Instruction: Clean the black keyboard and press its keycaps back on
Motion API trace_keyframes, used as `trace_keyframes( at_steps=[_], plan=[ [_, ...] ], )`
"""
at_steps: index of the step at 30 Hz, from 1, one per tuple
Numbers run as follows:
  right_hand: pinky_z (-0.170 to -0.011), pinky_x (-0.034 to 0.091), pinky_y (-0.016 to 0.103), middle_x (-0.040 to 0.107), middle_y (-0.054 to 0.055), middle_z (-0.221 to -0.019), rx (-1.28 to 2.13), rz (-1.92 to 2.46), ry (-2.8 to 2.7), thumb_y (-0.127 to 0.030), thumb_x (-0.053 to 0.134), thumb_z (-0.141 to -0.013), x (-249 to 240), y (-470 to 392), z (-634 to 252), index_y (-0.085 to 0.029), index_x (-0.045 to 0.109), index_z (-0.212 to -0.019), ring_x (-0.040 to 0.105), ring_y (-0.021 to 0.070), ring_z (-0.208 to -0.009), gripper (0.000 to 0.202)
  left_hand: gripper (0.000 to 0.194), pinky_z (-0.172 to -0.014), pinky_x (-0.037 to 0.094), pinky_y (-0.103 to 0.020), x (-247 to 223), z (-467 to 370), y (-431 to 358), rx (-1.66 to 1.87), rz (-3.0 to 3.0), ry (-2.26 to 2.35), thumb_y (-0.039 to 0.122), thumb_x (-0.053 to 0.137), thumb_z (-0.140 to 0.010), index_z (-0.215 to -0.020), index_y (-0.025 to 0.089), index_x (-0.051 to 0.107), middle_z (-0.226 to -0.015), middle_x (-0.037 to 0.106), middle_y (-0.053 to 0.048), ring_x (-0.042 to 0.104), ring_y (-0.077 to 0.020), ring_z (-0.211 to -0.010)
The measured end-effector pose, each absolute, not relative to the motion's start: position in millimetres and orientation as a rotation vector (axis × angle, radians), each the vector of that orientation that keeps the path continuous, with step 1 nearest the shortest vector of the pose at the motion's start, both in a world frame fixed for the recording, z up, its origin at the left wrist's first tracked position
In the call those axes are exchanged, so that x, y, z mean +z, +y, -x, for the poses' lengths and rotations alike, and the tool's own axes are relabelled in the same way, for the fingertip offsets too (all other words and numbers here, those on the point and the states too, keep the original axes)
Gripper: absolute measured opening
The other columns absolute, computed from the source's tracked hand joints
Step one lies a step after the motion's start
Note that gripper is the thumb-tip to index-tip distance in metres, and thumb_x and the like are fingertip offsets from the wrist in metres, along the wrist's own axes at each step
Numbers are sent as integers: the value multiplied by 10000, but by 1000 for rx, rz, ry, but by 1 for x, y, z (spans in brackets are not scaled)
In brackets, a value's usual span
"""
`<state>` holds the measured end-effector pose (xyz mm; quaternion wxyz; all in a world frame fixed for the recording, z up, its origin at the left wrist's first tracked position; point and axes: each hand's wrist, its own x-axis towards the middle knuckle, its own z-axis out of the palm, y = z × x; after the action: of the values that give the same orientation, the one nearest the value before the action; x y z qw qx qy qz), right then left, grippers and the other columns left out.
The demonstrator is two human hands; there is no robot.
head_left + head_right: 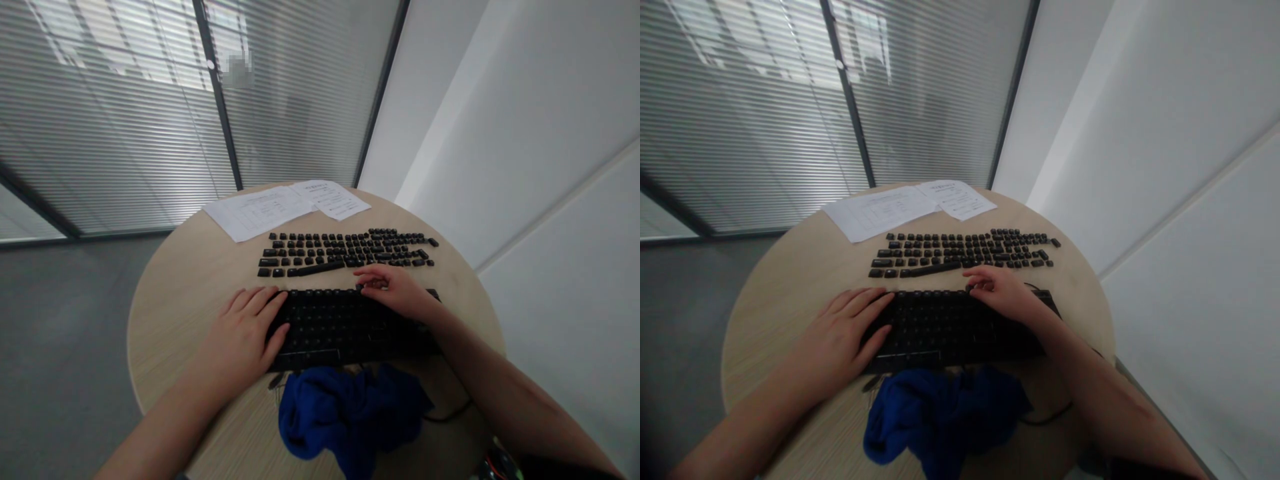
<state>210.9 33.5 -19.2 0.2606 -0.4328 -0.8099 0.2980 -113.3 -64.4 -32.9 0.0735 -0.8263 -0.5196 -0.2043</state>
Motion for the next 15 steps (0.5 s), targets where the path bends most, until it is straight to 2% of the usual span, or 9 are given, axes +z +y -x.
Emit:
trace_keyframes(
  at_steps=[5, 15],
  plan=[
    [-842, 604, 344, 778, 50, -1045, 835, 1186, -2224, -186, 654, -830, -19, 32, -211, -232, 689, -1242, 735, 183, -871, 416, 482, -1090, 442, -584, -35, 113, -65, -610, 2475, -1585, 421, 479, -979, -1340, 148, 645, -1347, 650, -168, 591, -358, -1210],
    [-825, 548, 333, 767, 52, -1060, 637, 1233, -2383, -144, 618, -860, -11, 26, -208, -223, 653, -1312, 680, 157, -794, 460, 470, -1082, 443, -571, -35, 112, -66, -608, 2477, -1555, 394, 470, -983, -1321, 124, 655, -1338, 651, -177, 583, -356, -1204]
  ],
)
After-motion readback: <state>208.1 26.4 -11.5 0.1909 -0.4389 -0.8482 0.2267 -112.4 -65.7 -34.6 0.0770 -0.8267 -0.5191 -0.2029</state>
